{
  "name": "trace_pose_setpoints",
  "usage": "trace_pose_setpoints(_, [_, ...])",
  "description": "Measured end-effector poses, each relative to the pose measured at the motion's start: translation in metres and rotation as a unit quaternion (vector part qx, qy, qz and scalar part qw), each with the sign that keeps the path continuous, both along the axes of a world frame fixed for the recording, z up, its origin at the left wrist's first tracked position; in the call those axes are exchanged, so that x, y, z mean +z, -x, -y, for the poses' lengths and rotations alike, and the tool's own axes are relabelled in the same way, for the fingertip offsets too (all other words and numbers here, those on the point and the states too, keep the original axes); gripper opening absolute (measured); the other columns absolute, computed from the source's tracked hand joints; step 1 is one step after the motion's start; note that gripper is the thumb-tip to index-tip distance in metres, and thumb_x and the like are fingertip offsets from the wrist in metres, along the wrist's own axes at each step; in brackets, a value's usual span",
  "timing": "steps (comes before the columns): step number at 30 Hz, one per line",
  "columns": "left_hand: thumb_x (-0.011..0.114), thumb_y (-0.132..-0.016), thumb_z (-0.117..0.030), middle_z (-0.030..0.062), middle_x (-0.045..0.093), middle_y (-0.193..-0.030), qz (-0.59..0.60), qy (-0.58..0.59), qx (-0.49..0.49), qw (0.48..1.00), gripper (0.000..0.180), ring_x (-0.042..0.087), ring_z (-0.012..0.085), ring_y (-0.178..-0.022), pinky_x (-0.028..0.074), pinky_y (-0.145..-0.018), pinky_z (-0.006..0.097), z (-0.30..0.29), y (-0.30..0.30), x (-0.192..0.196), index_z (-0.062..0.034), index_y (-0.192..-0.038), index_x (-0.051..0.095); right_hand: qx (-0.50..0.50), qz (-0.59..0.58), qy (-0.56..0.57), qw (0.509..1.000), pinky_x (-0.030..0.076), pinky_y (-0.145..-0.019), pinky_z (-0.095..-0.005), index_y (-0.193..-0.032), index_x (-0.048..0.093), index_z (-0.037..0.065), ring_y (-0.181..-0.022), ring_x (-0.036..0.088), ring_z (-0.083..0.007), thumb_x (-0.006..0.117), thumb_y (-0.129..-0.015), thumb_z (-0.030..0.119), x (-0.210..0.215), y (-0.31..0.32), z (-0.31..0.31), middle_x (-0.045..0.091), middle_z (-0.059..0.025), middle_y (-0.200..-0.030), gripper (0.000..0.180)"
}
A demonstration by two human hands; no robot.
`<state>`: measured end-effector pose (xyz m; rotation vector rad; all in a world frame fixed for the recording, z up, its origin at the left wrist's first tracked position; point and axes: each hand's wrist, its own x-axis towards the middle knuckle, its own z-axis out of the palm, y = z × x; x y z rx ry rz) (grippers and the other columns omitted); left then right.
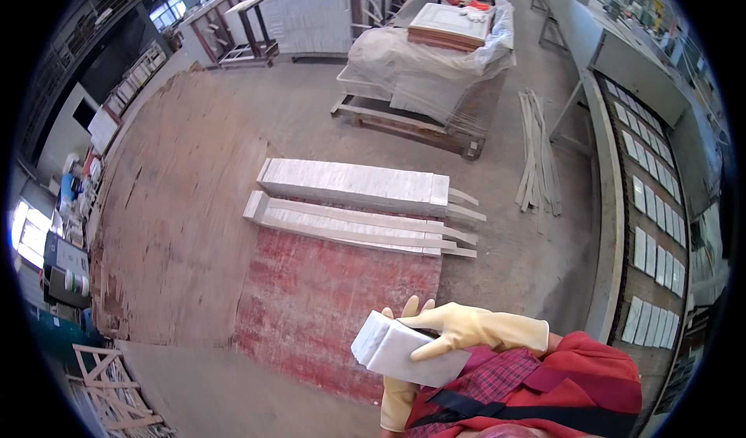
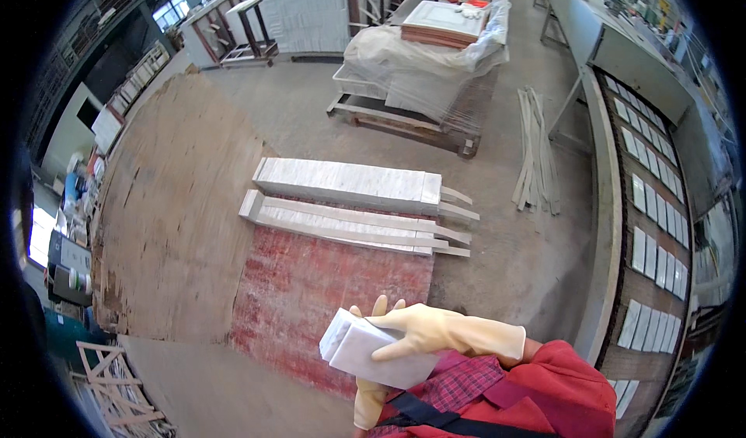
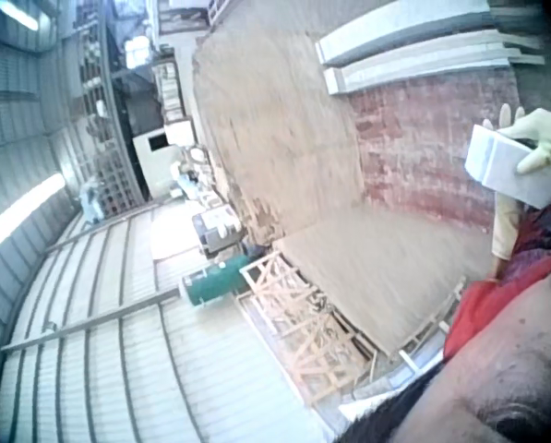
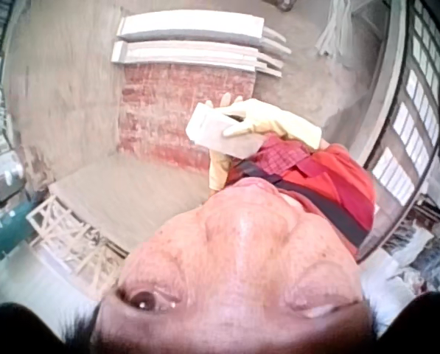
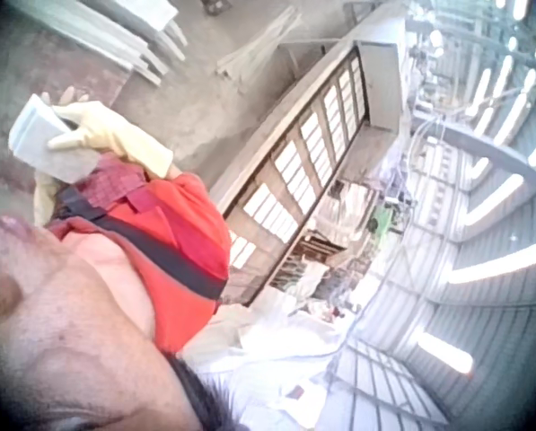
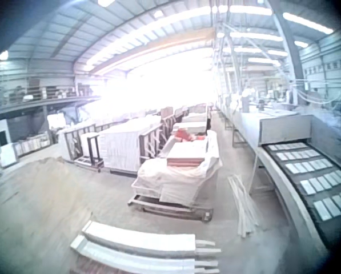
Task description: The person picks up rectangular white tiles from a stack on the floor and places them one by one onto a moving conveyor belt. The tiles are arranged in neat rows on the belt as it moves. The person wears yellow gloves and a red shirt.
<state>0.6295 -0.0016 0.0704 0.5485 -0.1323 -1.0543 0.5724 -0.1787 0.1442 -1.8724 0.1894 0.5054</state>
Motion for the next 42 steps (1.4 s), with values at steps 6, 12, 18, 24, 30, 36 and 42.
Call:
trace_pose_setpoints(6, [0.037,-0.116,-0.064,0.0214,0.042,-0.174,-0.041,0.136,-0.051,0.989,0.073,0.045,0.037,-0.157,0.038,-0.129,0.054,0.014,0.027,-0.026,-0.017,-0.171,0.041,-0.102,0.05,0.028,0.993,0.053,-0.108,-0.042,-0.166,0.053,0.024,-0.132,0.068,-0.0351,0.078,-0.098,0.053,0.011,0.06,-0.007,0.072,-0.0163,-0.146,0.078])
trace_pose_setpoints(12, [0.061,-0.113,-0.031,0.0264,0.05,-0.167,0.202,0.027,-0.038,0.978,0.053,0.057,0.0358,-0.147,0.05,-0.121,0.05,0.037,0.052,-0.066,-0.0038,-0.158,0.049,-0.194,0.16,0.291,0.923,0.058,-0.085,-0.0482,-0.131,0.079,0.014,-0.09,0.075,-0.0369,0.082,-0.092,0.055,0.005,0.124,-0.006,0.078,-0.0165,-0.094,0.057])
trace_pose_setpoints(18, [0.07,-0.107,-0.027,0.0124,0.06,-0.16,0.574,-0.137,-0.1,0.801,0.059,0.06,0.0272,-0.145,0.049,-0.121,0.045,0.092,0.117,-0.084,-0.0088,-0.161,0.05,-0.414,0.177,0.361,0.817,0.056,-0.088,-0.0499,-0.153,0.062,0.011,-0.1,0.074,-0.037,0.071,-0.097,0.064,-0.029,0.221,0.007,0.078,-0.017,-0.103,0.077])
trace_pose_setpoints(24, [0.065,-0.109,-0.025,0.0126,0.06,-0.158,0.615,-0.192,-0.236,0.728,0.058,0.059,0.0292,-0.145,0.049,-0.12,0.047,0.157,0.195,-0.09,-0.0086,-0.162,0.049,-0.427,0.042,0.255,0.867,0.05,-0.113,-0.05,-0.17,0.024,-0.005,-0.129,0.065,-0.0456,0.082,-0.08,0.076,-0.047,0.324,0.052,0.062,-0.0303,-0.147,0.134])
trace_pose_setpoints(30, [0.062,-0.111,-0.024,0.0136,0.059,-0.158,0.392,-0.207,-0.338,0.83,0.056,0.059,0.03,-0.144,0.05,-0.12,0.048,0.238,0.291,-0.087,-0.0071,-0.162,0.048,-0.543,-0.012,0.173,0.822,0.056,-0.102,-0.0498,-0.172,0.025,0.0,-0.117,0.07,-0.0428,0.096,-0.07,0.049,-0.074,0.406,0.101,0.069,-0.0248,-0.128,0.134])
trace_pose_setpoints(36, [0.059,-0.113,-0.024,0.0146,0.059,-0.158,0.351,-0.167,-0.428,0.816,0.054,0.059,0.0308,-0.144,0.051,-0.119,0.049,0.295,0.353,-0.083,-0.0057,-0.162,0.047,-0.663,0.008,0.183,0.726,0.052,-0.104,-0.0531,-0.172,0.03,0.008,-0.115,0.068,-0.0439,0.096,-0.068,0.04,-0.091,0.468,0.116,0.07,-0.0242,-0.121,0.127])
trace_pose_setpoints(42, [0.051,-0.116,-0.019,0.0168,0.058,-0.156,0.21,-0.085,-0.562,0.796,0.051,0.06,0.0319,-0.142,0.051,-0.119,0.05,0.332,0.429,-0.081,-0.0032,-0.163,0.044,-0.783,0.146,0.08,0.599,0.045,-0.119,-0.0463,-0.172,0.035,0.009,-0.138,0.059,-0.0412,0.096,-0.067,0.026,-0.093,0.548,0.089,0.062,-0.0246,-0.149,0.123])
